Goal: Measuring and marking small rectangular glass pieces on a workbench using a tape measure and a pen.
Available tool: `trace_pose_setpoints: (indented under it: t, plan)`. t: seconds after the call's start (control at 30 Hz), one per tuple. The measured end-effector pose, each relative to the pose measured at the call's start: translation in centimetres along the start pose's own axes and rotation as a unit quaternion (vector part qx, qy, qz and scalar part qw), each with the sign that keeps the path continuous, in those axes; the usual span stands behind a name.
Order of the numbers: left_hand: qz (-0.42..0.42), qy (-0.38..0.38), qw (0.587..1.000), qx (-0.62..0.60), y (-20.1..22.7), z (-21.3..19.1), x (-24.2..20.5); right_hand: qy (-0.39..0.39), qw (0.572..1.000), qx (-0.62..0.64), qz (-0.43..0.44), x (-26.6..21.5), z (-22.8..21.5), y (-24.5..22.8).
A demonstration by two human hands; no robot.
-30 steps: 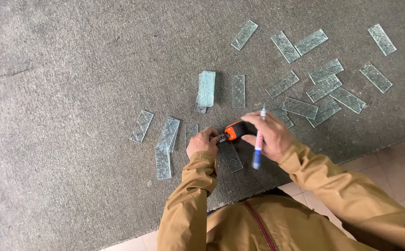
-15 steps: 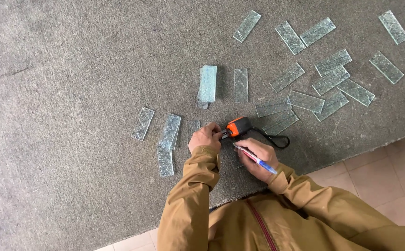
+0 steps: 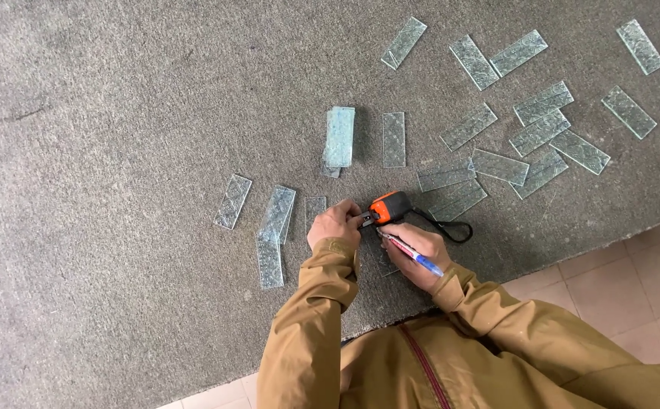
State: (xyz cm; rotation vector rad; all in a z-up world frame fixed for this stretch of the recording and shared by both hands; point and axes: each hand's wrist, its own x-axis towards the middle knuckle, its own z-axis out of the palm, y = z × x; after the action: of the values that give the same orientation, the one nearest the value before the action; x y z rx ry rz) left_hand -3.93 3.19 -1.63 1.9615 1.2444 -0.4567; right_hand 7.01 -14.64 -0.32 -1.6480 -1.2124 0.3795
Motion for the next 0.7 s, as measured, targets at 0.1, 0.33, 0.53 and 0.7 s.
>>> trace_pose_setpoints:
  t: [0.1,0.33,0.53,0.7]
  plan:
    - [0.000,-0.004,1.000,0.002,0.0,-0.1,-0.1,0.000,1.000,0.004,0.003,0.2,0.0,-0.1]
    - [0.002,0.001,1.000,-0.007,-0.1,0.1,-0.1,0.003,1.000,0.012,0.007,0.0,0.3,0.5]
    - [0.009,0.006,1.000,-0.010,-0.4,0.5,0.1,0.003,1.000,0.002,0.009,0.2,0.1,-0.2]
    - [0.010,0.006,1.000,-0.010,-0.1,-0.3,-0.1,0.023,0.999,0.022,0.041,0.8,-3.2,-5.1]
